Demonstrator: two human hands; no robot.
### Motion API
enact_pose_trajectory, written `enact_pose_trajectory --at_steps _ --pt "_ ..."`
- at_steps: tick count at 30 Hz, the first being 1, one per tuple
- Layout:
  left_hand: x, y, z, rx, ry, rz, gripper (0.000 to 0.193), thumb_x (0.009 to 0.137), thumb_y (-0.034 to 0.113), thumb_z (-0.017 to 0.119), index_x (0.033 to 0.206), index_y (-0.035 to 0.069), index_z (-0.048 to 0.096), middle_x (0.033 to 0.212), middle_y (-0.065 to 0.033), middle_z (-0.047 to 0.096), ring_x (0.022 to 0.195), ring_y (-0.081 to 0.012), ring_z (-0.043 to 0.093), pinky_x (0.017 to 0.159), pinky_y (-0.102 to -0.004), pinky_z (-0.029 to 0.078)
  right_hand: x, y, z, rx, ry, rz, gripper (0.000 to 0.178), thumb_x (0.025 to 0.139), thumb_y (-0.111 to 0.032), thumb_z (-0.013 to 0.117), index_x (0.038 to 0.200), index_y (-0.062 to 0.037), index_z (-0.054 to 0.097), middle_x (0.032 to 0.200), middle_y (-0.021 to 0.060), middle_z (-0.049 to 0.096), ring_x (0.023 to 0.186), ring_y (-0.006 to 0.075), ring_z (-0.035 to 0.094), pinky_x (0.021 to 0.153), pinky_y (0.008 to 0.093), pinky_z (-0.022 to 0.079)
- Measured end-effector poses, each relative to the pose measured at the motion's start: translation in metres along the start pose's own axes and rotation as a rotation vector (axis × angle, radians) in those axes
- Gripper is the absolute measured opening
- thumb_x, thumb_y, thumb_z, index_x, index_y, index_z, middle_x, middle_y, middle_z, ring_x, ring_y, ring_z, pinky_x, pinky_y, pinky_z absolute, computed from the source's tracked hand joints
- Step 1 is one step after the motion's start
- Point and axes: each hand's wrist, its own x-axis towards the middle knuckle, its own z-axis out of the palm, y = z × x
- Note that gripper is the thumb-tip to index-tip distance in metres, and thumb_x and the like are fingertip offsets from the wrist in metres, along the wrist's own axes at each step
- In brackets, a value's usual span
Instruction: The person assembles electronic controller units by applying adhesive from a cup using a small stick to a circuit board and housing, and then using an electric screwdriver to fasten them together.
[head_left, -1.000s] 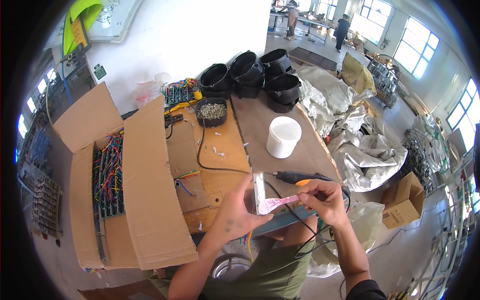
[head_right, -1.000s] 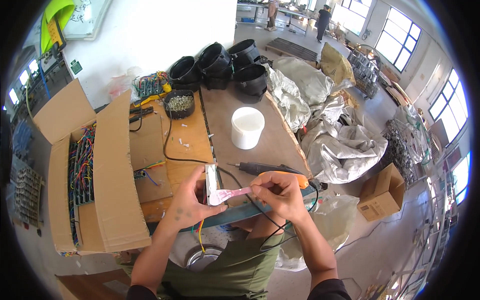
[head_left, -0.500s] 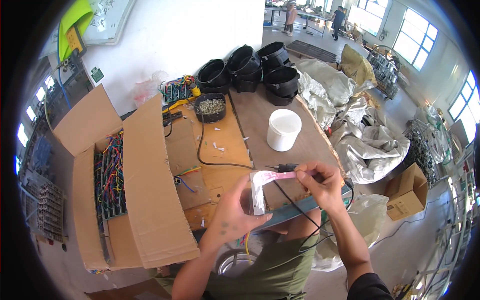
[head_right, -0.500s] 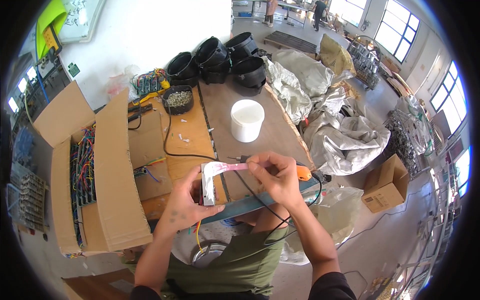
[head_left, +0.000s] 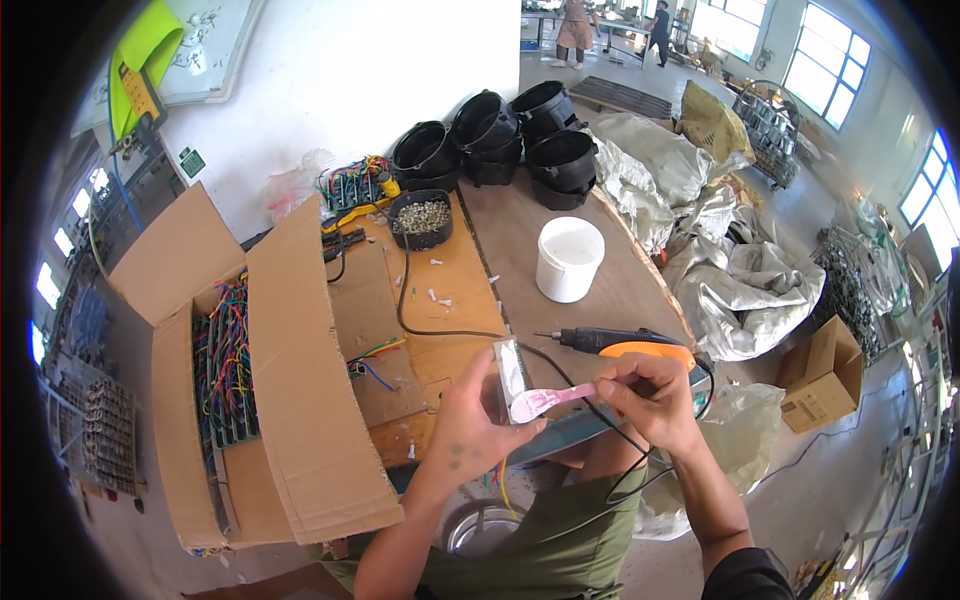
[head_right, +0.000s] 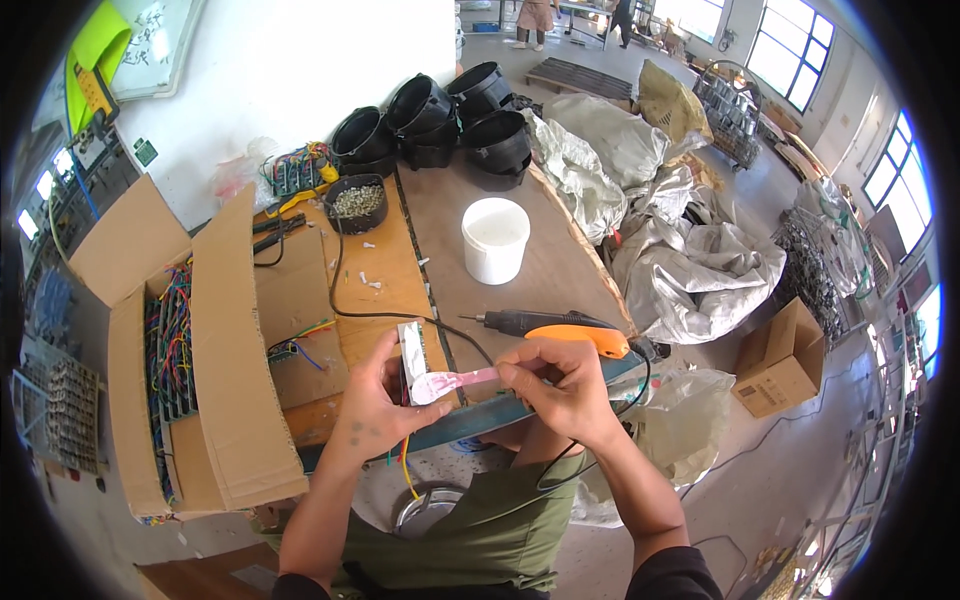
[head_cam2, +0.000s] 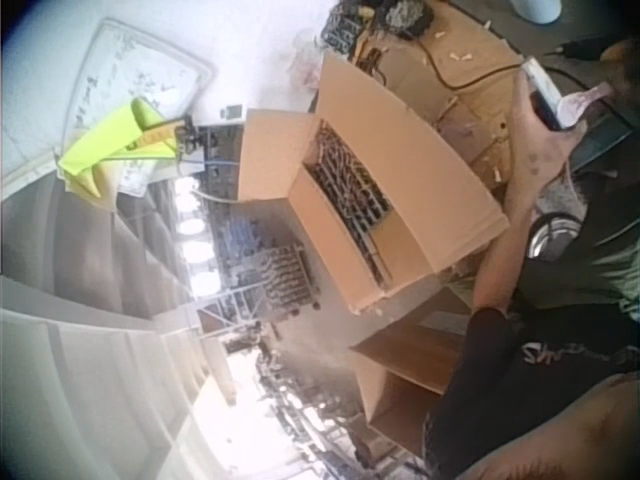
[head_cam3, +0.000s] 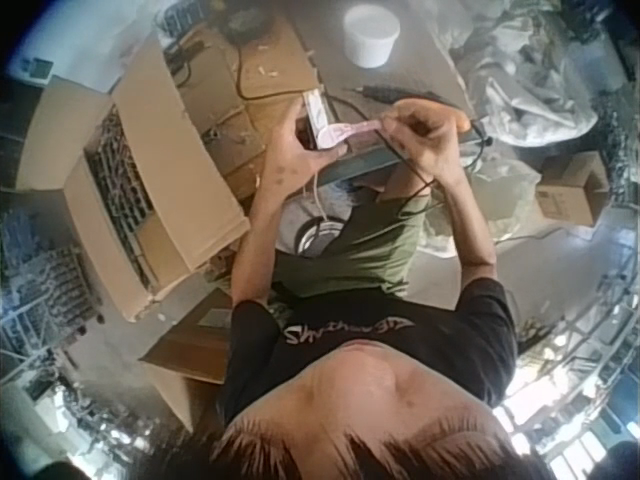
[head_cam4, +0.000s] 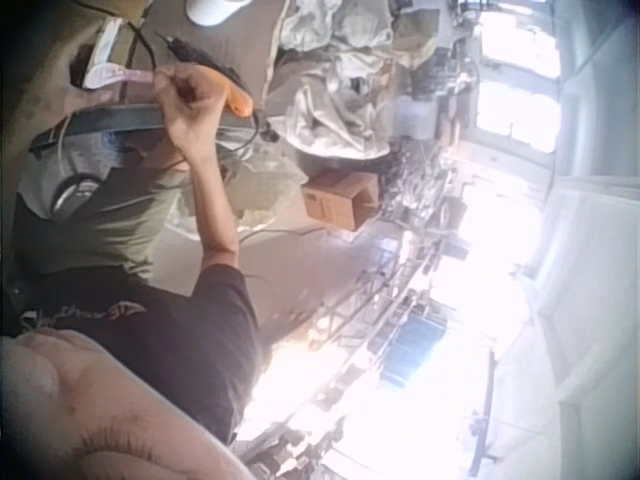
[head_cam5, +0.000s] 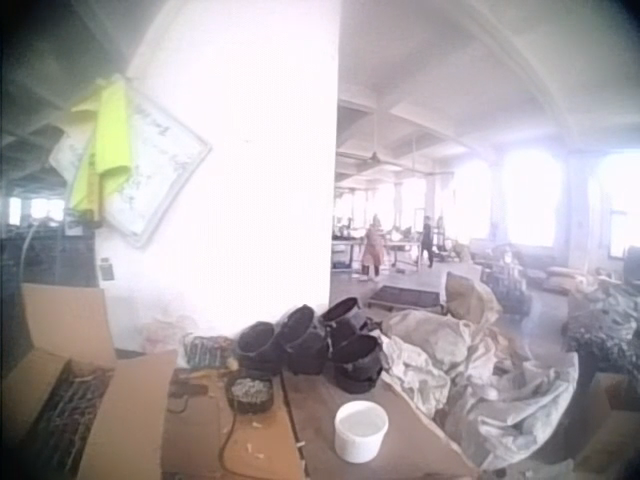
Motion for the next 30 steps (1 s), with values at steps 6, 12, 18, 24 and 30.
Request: enact_pose_trajectory --at_steps 6,12,18,24,30 --pt "-0.002 0.007 -0.006 0.04 -0.131 -0.062 0.087 0.069 -0.004 0.085 0.143 0.0 0.04 0.092 -0.0015 0.065 0.081 -0.009 0.06 0.075 -0.0262 0.052 0.035 0.01 -0.006 -0.035 0.161 -0.001 0.01 0.091 -0.006 0.07 0.092 0.0037 0.071 0.07 -0.0002 0.064 0.06 0.0045 0.055 0.055 0.0207 0.043" --pt "-0.004 -0.001 -0.004 0.043 -0.082 -0.053 0.08 0.071 -0.004 0.082 0.141 0.003 0.044 0.09 -0.0032 0.066 0.084 -0.0101 0.063 0.075 -0.0269 0.053 0.089 0.018 -0.046 0.01 0.403 -0.089 0.017 0.089 -0.009 0.069 0.096 0.0067 0.071 0.074 0.0042 0.067 0.059 0.0059 0.055 0.053 0.022 0.044" --pt "-0.004 -0.003 0.008 -0.188 -0.008 0.023 0.091 0.067 -0.004 0.087 0.144 0.004 0.039 0.097 -0.0055 0.063 0.088 -0.013 0.061 0.077 -0.0274 0.053 0.154 0.022 -0.089 -0.54 0.487 -0.26 0.018 0.088 -0.01 0.068 0.093 0.0058 0.072 0.074 0.0062 0.07 0.059 0.0088 0.06 0.054 0.0236 0.048" --pt "-0.015 -0.004 -0.005 -0.078 0.062 0.002 0.087 0.069 -0.003 0.086 0.143 0.002 0.041 0.097 -0.0048 0.062 0.087 -0.0115 0.06 0.076 -0.0266 0.053 0.098 -0.026 -0.049 -0.134 0.253 -0.22 0.012 0.087 -0.008 0.068 0.094 0.0002 0.072 0.075 0.0026 0.07 0.061 0.0066 0.06 0.057 0.0237 0.048" --pt "-0.017 0.005 0.002 0.014 0.041 0.003 0.079 0.069 -0.006 0.084 0.139 0.001 0.046 0.094 -0.0038 0.063 0.082 -0.0098 0.061 0.075 -0.0257 0.053 0.022 0.002 -0.004 0.201 -0.052 0.028 0.007 0.091 -0.006 0.071 0.093 0.0 0.069 0.073 -0.0022 0.062 0.063 0.0039 0.054 0.057 0.0202 0.043"
